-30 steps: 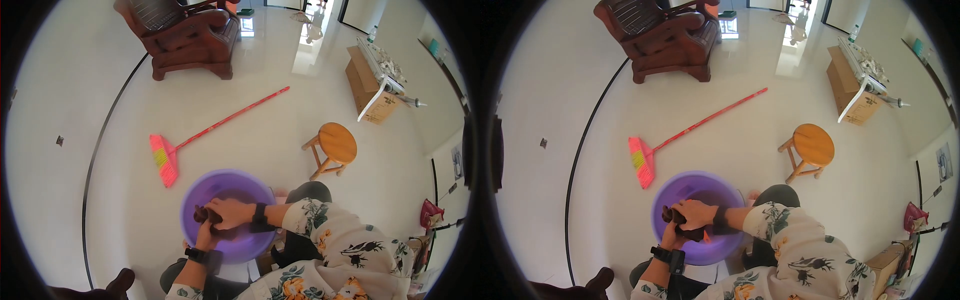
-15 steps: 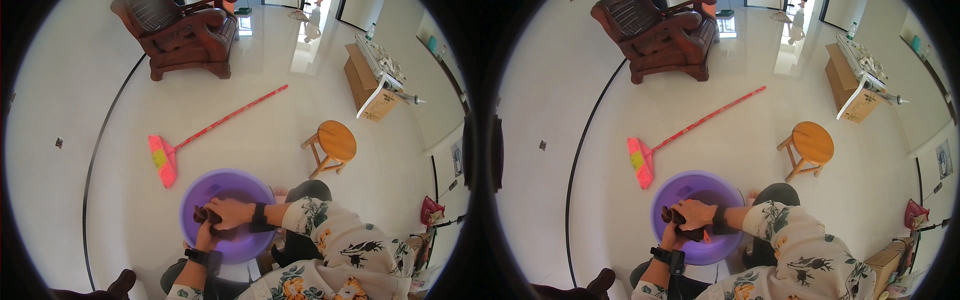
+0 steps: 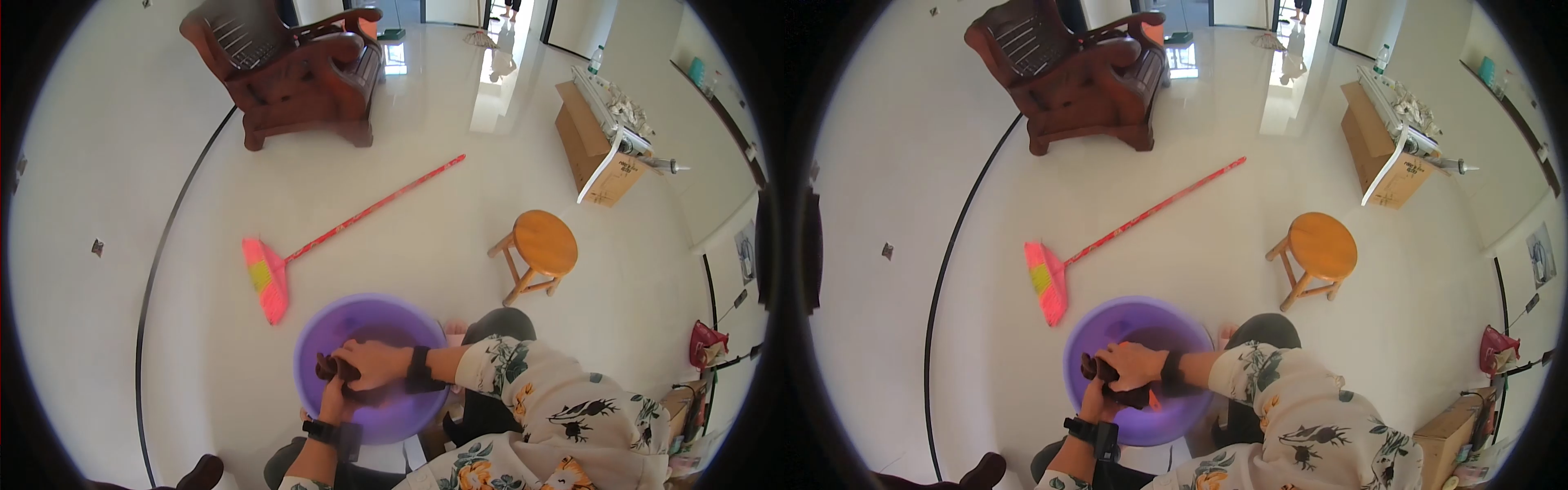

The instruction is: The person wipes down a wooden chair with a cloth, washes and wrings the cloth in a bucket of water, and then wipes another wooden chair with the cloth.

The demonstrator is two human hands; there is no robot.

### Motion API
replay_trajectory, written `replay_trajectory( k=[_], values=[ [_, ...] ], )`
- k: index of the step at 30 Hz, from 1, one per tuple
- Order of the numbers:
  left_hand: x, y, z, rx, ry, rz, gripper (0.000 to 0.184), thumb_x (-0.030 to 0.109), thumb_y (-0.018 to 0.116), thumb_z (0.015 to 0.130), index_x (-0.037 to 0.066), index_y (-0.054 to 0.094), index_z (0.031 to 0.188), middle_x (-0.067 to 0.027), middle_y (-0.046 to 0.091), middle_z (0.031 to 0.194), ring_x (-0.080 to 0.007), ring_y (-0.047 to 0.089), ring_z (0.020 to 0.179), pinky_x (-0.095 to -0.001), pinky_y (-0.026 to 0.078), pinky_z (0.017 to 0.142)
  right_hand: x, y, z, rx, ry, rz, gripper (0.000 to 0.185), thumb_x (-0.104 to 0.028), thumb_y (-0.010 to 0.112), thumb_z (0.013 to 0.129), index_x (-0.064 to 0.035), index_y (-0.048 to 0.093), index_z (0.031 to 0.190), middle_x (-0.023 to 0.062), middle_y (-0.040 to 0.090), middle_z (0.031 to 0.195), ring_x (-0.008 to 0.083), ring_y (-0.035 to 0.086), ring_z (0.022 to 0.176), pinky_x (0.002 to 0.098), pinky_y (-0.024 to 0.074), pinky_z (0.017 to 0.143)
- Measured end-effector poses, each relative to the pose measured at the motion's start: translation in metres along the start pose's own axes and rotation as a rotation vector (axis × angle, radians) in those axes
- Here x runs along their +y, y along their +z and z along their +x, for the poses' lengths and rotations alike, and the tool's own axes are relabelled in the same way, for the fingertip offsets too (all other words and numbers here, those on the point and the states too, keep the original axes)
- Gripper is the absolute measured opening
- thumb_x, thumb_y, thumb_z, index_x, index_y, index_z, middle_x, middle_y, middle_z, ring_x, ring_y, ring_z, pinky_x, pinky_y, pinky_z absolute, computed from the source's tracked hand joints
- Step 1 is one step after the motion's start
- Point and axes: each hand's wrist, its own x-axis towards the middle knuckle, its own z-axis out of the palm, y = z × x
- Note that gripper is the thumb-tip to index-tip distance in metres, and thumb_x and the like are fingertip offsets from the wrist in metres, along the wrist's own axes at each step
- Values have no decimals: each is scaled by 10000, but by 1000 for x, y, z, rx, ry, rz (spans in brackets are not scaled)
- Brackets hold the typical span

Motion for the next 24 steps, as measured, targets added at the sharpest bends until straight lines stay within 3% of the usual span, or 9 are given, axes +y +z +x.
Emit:
replay_trajectory(
  k=[6,7,10,16,19,24],
  values=[
    [-3,-4,7,-37,-8,-50,464,289,415,959,27,358,1337,-134,460,1291,-280,474,1186,-417,437,945,-3,-3,0,17,-23,12,613,-300,632,730,-67,412,1253,213,507,1087,416,555,937,463,457,818],
    [-6,-8,10,3,34,99,508,417,422,923,84,406,1307,-124,486,1270,-314,519,1132,-505,474,889,-4,-6,0,8,-13,4,613,-299,632,727,-65,413,1250,214,507,1083,415,554,936,465,457,812],
    [-2,-9,5,-23,-37,-39,451,303,396,966,26,381,1321,-129,466,1291,-277,499,1159,-422,437,948,-5,-3,-2,-13,21,7,612,-296,633,720,-61,416,1242,215,507,1075,411,554,931,467,458,796],
    [-5,-15,13,-59,22,-28,454,317,390,975,25,377,1323,-134,469,1292,-275,498,1164,-420,452,937,2,0,3,22,-15,3,616,-301,638,715,-55,417,1234,209,504,1078,407,555,926,466,458,789],
    [-11,-21,20,-34,72,56,479,394,469,914,111,426,1297,-103,501,1259,-297,530,1120,-525,474,879,-3,-2,1,14,-1,-9,615,-297,638,717,-53,416,1236,209,503,1082,407,555,927,464,459,790],
    [-8,-18,12,-31,40,93,478,389,443,920,112,414,1308,-108,486,1277,-293,512,1150,-515,462,907,-3,0,1,12,-26,-12,625,-296,636,726,-54,409,1256,214,501,1092,407,555,932,465,456,791]
  ],
)
